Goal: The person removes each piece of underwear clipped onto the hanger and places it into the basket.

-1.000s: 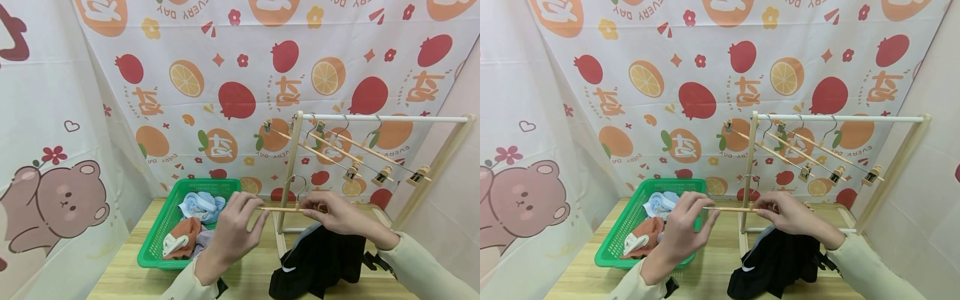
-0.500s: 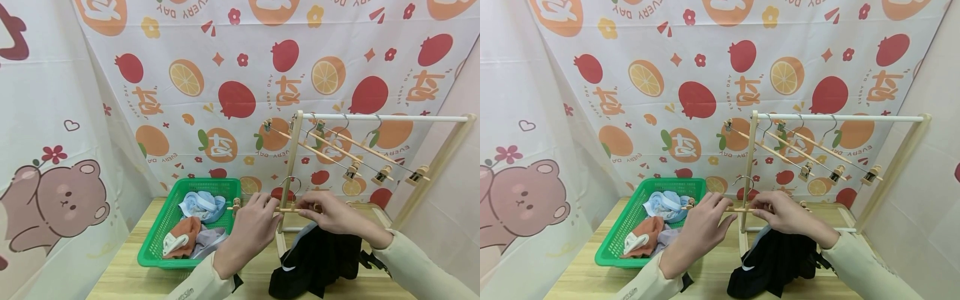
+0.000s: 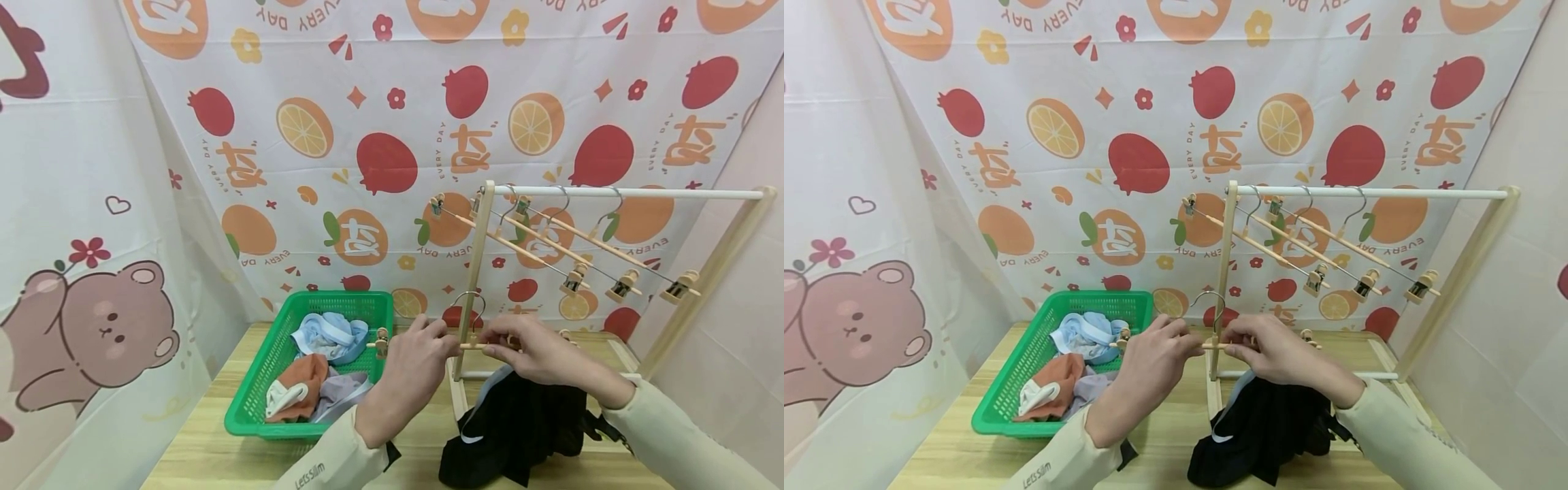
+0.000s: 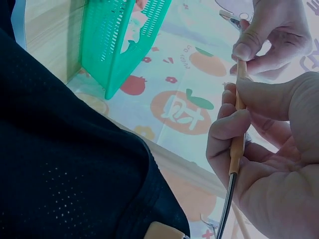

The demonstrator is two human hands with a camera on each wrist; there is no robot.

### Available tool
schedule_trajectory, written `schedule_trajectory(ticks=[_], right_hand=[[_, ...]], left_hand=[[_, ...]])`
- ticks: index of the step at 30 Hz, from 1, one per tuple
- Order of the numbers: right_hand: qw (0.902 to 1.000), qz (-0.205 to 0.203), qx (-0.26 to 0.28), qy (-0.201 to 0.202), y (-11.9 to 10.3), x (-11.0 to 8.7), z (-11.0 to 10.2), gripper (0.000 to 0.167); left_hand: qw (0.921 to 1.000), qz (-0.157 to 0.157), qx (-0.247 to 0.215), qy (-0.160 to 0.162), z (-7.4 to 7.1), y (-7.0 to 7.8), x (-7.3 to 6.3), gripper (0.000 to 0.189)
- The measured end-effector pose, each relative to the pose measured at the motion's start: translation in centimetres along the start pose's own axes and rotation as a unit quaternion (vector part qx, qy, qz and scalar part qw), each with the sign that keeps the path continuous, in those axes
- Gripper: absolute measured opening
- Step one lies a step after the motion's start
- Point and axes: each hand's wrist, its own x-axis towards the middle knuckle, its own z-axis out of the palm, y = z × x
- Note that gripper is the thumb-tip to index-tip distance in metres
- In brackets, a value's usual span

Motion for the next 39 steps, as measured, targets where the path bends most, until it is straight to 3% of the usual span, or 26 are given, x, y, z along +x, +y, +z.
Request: schedule_trajectory(ticks=[6,14,20,24,29,39], right_hand=[[1.0000,-0.002,-0.004,0.002,0.1,-0.1,0.1,0.010],[0.9997,-0.019,-0.014,0.010,0.0,-0.2,0.0,0.010],[0.9977,-0.032,-0.031,0.051,-0.5,-0.6,-1.1,0.014],[0.9945,-0.029,-0.057,0.084,-0.7,-1.3,-2.6,0.022],[0.9924,-0.004,-0.078,0.095,-0.3,-2.6,-4.2,0.026],[0.9797,0.018,-0.149,0.133,0.7,-5.6,-4.3,0.030]], left_hand=[[0.9996,0.012,-0.004,0.026,0.4,-0.2,0.0,0.008],[0.9992,0.016,-0.012,0.036,0.5,-0.3,0.1,0.007],[0.9979,0.023,-0.028,0.054,0.6,-0.5,0.1,0.007],[0.9975,0.021,-0.035,0.059,0.8,-0.8,0.0,0.007],[0.9971,0.019,-0.041,0.061,0.9,-1.1,-0.1,0.005],[0.9957,0.026,-0.029,0.084,0.7,-1.5,-0.6,0.006]])
